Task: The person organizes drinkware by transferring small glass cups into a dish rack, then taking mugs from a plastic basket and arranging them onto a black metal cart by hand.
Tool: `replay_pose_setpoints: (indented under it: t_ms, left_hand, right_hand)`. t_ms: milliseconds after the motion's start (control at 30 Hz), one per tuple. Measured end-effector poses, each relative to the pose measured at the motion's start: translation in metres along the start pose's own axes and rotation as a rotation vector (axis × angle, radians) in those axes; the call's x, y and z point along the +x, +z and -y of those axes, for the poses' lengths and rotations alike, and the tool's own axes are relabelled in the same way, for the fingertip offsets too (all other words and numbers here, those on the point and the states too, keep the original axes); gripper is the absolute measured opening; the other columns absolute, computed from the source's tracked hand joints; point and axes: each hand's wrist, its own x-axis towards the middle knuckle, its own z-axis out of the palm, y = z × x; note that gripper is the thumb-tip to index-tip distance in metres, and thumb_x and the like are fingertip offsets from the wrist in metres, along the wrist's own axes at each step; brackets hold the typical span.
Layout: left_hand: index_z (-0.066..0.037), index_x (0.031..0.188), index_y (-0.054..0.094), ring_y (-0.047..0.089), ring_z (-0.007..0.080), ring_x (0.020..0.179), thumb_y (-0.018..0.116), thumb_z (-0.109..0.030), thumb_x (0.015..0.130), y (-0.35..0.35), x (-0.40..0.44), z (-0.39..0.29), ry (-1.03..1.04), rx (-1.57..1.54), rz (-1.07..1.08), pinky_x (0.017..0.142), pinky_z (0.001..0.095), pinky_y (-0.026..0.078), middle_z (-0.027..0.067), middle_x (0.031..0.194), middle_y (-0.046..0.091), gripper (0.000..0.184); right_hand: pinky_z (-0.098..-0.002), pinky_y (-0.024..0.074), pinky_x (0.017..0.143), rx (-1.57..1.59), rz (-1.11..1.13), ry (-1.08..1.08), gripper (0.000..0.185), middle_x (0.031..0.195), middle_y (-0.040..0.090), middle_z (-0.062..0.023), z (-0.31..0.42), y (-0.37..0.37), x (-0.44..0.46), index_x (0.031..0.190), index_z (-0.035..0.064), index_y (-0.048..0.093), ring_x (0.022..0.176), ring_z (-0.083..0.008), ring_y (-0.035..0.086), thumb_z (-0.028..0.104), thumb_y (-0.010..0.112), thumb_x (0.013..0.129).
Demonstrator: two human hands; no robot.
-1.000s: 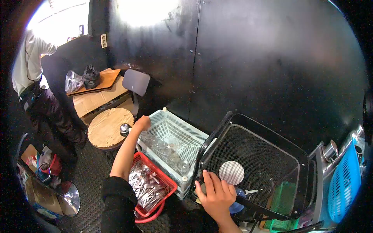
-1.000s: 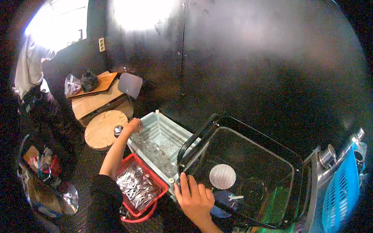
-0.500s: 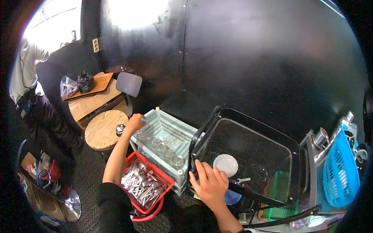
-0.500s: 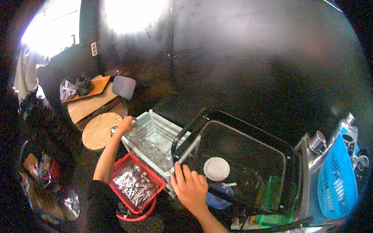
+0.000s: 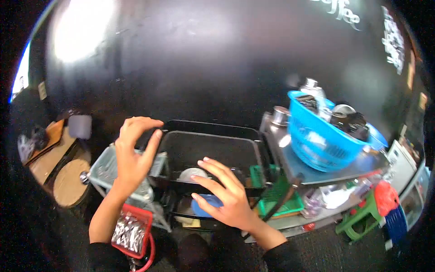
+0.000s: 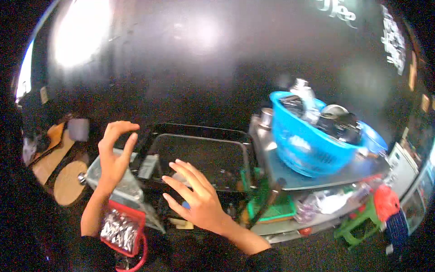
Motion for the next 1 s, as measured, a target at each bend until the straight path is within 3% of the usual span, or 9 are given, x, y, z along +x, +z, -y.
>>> replay_pose_setpoints:
  t_ms: [100,200,300,400,533,567,700,800,1000]
  left_hand:
    - [-0.008,0.109,0.067,0.058,0.0295,0.111,0.072,-0.015,0.080,0.032,0.007,-0.063,0.198,-0.068,0.123,0.108,0.0494,0.033,0.0081,0.107,0.067,0.030]
    - [-0.006,0.125,0.059,0.052,0.0335,0.122,0.072,-0.019,0.082,0.070,0.018,-0.115,0.295,-0.264,0.227,0.109,0.0496,0.033,0.0151,0.125,0.060,0.046]
    - [-0.005,0.142,0.041,0.033,0.0389,0.138,0.075,-0.024,0.082,0.124,0.026,-0.158,0.311,-0.439,0.311,0.114,0.0477,0.030,0.0209,0.149,0.034,0.072]
    - [-0.005,0.147,0.032,0.033,0.0441,0.137,0.062,-0.009,0.091,0.184,0.025,-0.185,0.227,-0.584,0.310,0.113,0.0493,0.030,0.0265,0.148,0.028,0.064]
    - [-0.005,0.147,0.031,0.034,0.0477,0.134,0.057,-0.003,0.091,0.202,0.020,-0.190,0.212,-0.548,0.222,0.111,0.0509,0.034,0.0298,0.145,0.031,0.061]
    - [-0.005,0.148,0.031,0.034,0.0477,0.134,0.055,-0.002,0.091,0.199,0.020,-0.189,0.221,-0.552,0.234,0.111,0.0514,0.034,0.0297,0.145,0.030,0.062]
    - [-0.003,0.150,0.026,0.033,0.0462,0.136,0.051,0.002,0.090,0.187,0.017,-0.173,0.292,-0.559,0.321,0.113,0.0511,0.030,0.0284,0.149,0.027,0.065]
    - [0.001,0.149,0.024,0.031,0.0441,0.138,0.051,0.002,0.090,0.181,0.015,-0.159,0.336,-0.593,0.339,0.115,0.0498,0.026,0.0271,0.152,0.025,0.065]
    - [0.000,0.147,0.030,0.035,0.0410,0.135,0.056,-0.008,0.091,0.174,0.006,-0.134,0.187,-0.589,0.349,0.113,0.0474,0.028,0.0255,0.145,0.035,0.062]
  right_hand:
    - [-0.0451,0.0463,0.099,-0.260,-0.050,-0.030,0.030,0.127,0.059,-0.0169,0.014,-0.074,0.011,0.105,0.0050,0.068,0.117,-0.0368,0.057,0.012,0.075,0.077]
    - [-0.0459,0.0476,0.094,-0.566,-0.132,-0.029,0.021,0.118,0.061,-0.0171,0.027,-0.149,0.034,0.102,0.0048,0.066,0.109,-0.0366,0.059,0.013,0.069,0.082]
    - [-0.0434,0.0485,0.088,-0.644,-0.093,0.078,0.016,0.107,0.065,-0.0172,0.019,-0.217,0.074,0.099,0.0044,0.066,0.101,-0.0327,0.063,0.013,0.062,0.086]
    - [-0.0423,0.0518,0.080,-0.750,0.196,0.242,0.014,0.090,0.070,-0.0178,-0.019,-0.264,0.112,0.094,0.0040,0.069,0.087,-0.0340,0.067,0.011,0.064,0.083]
    - [-0.0416,0.0521,0.082,-0.903,0.875,0.550,0.031,0.093,0.071,-0.0171,-0.068,-0.279,0.135,0.106,0.0054,0.068,0.092,-0.0313,0.068,0.021,0.071,0.079]
    - [-0.0401,0.0550,0.075,-0.958,0.951,0.588,0.035,0.094,0.071,-0.0167,-0.093,-0.277,0.132,0.108,0.0063,0.067,0.085,-0.0304,0.070,0.023,0.074,0.078]
    - [-0.0365,0.0577,0.055,-0.927,1.041,0.775,0.043,0.093,0.069,-0.0183,-0.089,-0.263,0.143,0.112,0.0044,0.063,0.064,-0.0262,0.070,0.024,0.076,0.077]
    - [-0.0345,0.0594,0.056,-0.849,1.048,0.928,0.039,0.089,0.068,-0.0163,-0.094,-0.262,0.148,0.111,0.0051,0.064,0.070,-0.0247,0.069,0.025,0.074,0.079]
    - [-0.0364,0.0607,0.060,-0.781,1.162,0.917,0.033,0.089,0.067,-0.0114,-0.101,-0.265,0.147,0.111,0.0130,0.068,0.075,-0.0219,0.066,0.032,0.066,0.084]
